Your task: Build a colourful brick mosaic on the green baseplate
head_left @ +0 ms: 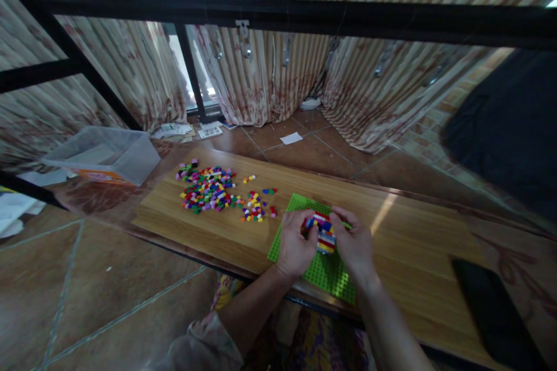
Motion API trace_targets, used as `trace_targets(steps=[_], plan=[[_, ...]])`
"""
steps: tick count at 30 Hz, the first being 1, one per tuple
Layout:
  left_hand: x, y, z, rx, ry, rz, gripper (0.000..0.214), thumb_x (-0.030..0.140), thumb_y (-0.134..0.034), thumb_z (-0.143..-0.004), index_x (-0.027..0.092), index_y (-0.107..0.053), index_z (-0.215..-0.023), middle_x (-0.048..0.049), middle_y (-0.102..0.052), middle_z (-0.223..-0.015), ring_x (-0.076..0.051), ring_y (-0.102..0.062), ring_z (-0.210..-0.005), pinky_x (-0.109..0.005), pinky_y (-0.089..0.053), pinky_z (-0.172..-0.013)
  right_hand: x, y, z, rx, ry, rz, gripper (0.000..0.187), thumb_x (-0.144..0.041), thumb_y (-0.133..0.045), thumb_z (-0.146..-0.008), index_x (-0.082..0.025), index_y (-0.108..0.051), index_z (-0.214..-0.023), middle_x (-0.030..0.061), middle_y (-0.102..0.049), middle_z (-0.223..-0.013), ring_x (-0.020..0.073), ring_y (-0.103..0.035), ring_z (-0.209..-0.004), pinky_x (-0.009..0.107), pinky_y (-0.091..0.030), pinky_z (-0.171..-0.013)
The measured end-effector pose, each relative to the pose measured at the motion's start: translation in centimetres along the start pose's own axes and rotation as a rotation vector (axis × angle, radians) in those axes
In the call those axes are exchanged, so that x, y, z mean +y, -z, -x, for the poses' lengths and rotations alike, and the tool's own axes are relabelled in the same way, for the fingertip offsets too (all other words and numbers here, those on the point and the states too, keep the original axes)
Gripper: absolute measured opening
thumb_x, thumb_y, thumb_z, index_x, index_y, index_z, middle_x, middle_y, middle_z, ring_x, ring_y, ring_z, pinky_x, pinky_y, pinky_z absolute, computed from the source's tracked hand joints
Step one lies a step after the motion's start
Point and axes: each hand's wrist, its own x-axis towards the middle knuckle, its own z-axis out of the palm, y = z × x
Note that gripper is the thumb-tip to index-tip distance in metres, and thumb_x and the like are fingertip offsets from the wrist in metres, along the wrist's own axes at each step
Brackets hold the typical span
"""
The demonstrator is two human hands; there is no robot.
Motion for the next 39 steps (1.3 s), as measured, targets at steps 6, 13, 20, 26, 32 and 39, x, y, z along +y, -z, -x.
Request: trace_targets(steps=[6, 13, 20, 26, 32, 39], plan=[[0.1, 0.2, -0.1, -0.014, -0.030, -0.013, 0.027, 0.009, -0.064, -0.082, 0.020, -0.063, -0.106, -0.0043, -0.069, -0.103, -0.021, -0.060, -0.102, -0.038, -0.050, -0.094, 0.5, 0.1, 0.4, -0.041, -0.078, -0.052, 0.048, -0.052, -0.064, -0.079, -0.015, -0.072, -0.108, 0.0133, -0.074, -0.106, 0.0245, -0.070, -0.086, 0.041, -0.056, -0.080], [0.0, 0.3, 0.0, -0.034, -0.041, -0.055, 0.026, 0.011, -0.063, -0.083, 0.022, -0.063, -0.107, -0.0044, -0.069, -0.104, -0.022, -0.060, -0.102, -0.039, -0.050, -0.093, 0.3, -0.6, 1.1, -0.052, 0.014, 0.036, 0.042, -0.049, -0.055, -0.087, -0.016, -0.072, -0.107, 0.0131, -0.074, -0.106, 0.0246, -0.069, -0.091, 0.042, -0.054, -0.084], [0.2, 0.6, 0.0, -0.044, -0.055, -0.058, 0.028, 0.012, -0.065, -0.082, 0.021, -0.063, -0.109, -0.0045, -0.070, -0.107, -0.022, -0.061, -0.105, -0.040, -0.051, -0.096, 0.7, -0.9, 0.7, -0.053, 0.076, 0.042, 0.039, -0.046, -0.051, -0.089, -0.017, -0.072, -0.104, 0.0108, -0.075, -0.101, 0.0226, -0.069, -0.088, 0.040, -0.055, -0.083], [-1.0, 2.4, 0.8, -0.051, -0.057, 0.047, 0.042, 0.014, -0.061, -0.083, 0.021, -0.057, -0.125, -0.0065, -0.068, -0.116, -0.020, -0.063, -0.107, -0.039, -0.052, -0.097, 0.2, -0.1, 1.7, 0.023, 0.207, 0.134, 0.039, -0.046, -0.049, -0.092, -0.018, -0.072, -0.108, 0.0126, -0.069, -0.111, 0.0257, -0.061, -0.106, 0.049, -0.047, -0.098], [-3.0, 5.6, 1.3, -0.047, -0.092, -0.055, 0.044, 0.011, -0.058, -0.083, 0.021, -0.056, -0.126, -0.0090, -0.065, -0.121, -0.022, -0.062, -0.112, -0.041, -0.052, -0.099, -0.5, -0.3, 4.8, 0.043, 0.537, 0.462, 0.036, -0.031, -0.039, -0.100, -0.026, -0.068, -0.120, 0.0106, -0.060, -0.125, 0.0257, -0.052, -0.118, 0.048, -0.044, -0.100], [-3.7, 6.0, 1.4, -0.118, -0.098, -0.089, 0.040, 0.012, -0.056, -0.084, 0.021, -0.058, -0.123, -0.0100, -0.064, -0.122, -0.024, -0.060, -0.119, -0.043, -0.050, -0.104, -0.5, -1.2, 5.2, 0.051, 0.599, 0.633, 0.035, -0.029, -0.040, -0.100, -0.023, -0.067, -0.121, 0.0128, -0.058, -0.127, 0.0281, -0.049, -0.116, 0.048, -0.043, -0.096]])
